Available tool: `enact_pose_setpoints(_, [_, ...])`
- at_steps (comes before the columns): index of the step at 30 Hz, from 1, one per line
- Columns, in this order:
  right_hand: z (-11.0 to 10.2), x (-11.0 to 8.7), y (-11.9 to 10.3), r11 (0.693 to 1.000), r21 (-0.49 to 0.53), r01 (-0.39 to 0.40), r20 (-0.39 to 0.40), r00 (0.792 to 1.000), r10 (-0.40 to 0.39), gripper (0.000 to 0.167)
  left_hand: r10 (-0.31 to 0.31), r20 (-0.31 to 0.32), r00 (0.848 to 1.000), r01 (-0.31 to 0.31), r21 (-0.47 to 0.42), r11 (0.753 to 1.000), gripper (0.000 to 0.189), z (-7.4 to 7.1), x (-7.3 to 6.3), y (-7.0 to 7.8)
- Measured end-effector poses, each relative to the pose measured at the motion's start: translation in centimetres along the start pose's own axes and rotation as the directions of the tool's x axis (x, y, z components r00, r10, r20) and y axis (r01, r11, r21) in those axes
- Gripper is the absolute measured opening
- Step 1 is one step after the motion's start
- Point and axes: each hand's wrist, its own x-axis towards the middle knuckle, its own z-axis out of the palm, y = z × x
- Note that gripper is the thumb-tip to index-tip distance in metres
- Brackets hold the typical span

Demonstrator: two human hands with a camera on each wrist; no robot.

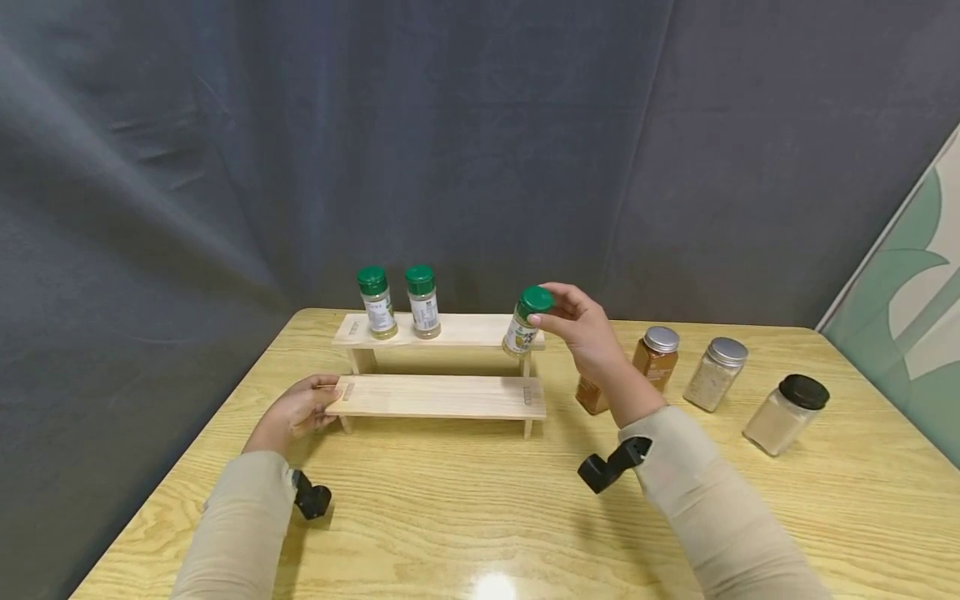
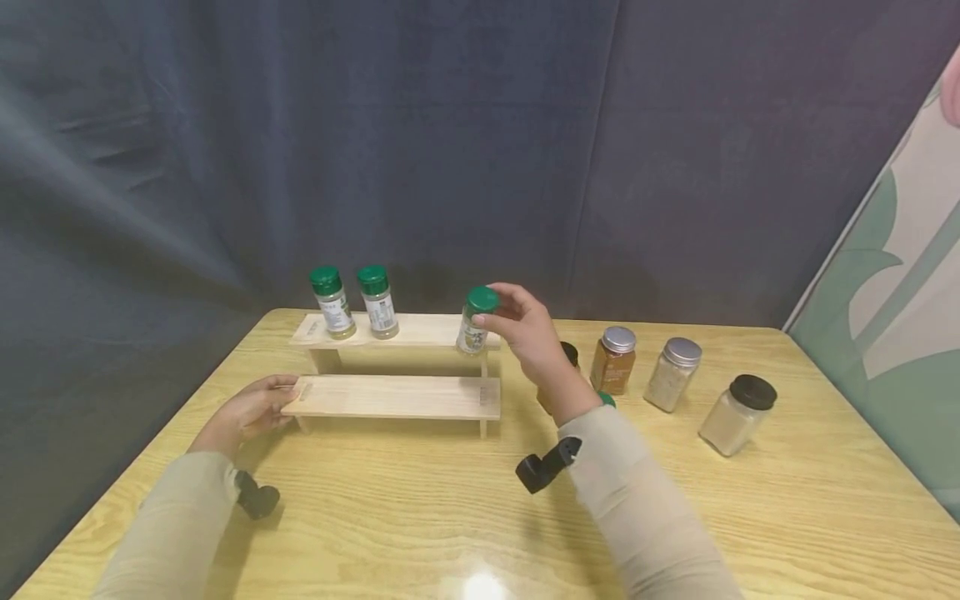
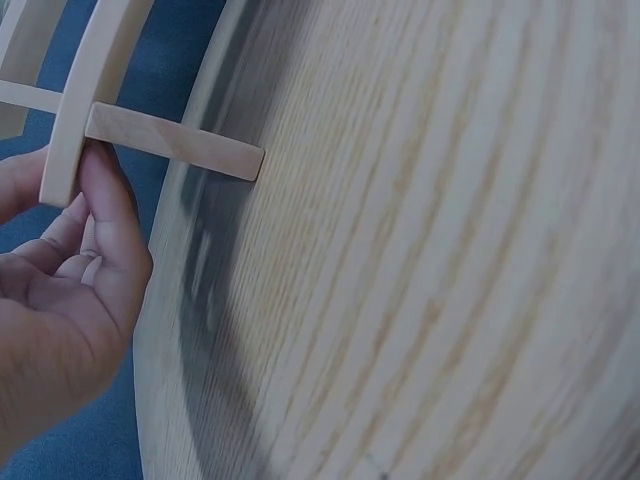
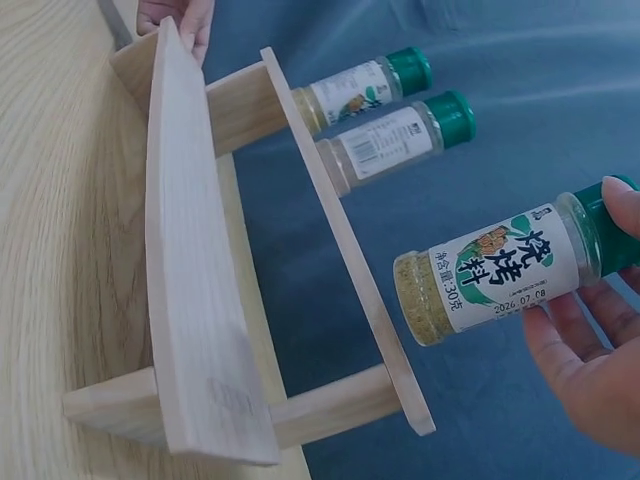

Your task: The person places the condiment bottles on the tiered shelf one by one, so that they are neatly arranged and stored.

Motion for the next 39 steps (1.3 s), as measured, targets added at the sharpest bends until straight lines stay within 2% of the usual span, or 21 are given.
enact_pose_setpoints(14, [2.8, 2.8, -0.2, 1.0, -0.015, -0.011, 0.057, 0.998, 0.012, 0.038, 0.027, 0.02, 0.999, -0.027, 0.003, 1.0, 0.049, -0.2, -0.1, -0.1])
enact_pose_setpoints(19, [3.4, 3.5, -0.1, 0.999, -0.042, -0.028, 0.051, 0.998, 0.03, 0.039, 0.025, 0.016, 1.0, -0.025, -0.001, 1.0, 0.048, -0.1, -0.1, -0.1])
enact_pose_setpoints(26, [4.2, 4.5, 0.3, 0.999, -0.03, -0.042, 0.049, 0.998, 0.044, 0.039, 0.023, 0.025, 0.999, -0.023, -0.019, 1.0, 0.049, -0.2, 0.0, -0.2])
enact_pose_setpoints(39, [5.1, 5.5, 1.0, 0.995, -0.07, -0.074, 0.053, 0.996, 0.078, 0.037, 0.023, 0.014, 1.0, -0.023, -0.019, 1.0, 0.046, -0.1, 0.0, -0.1])
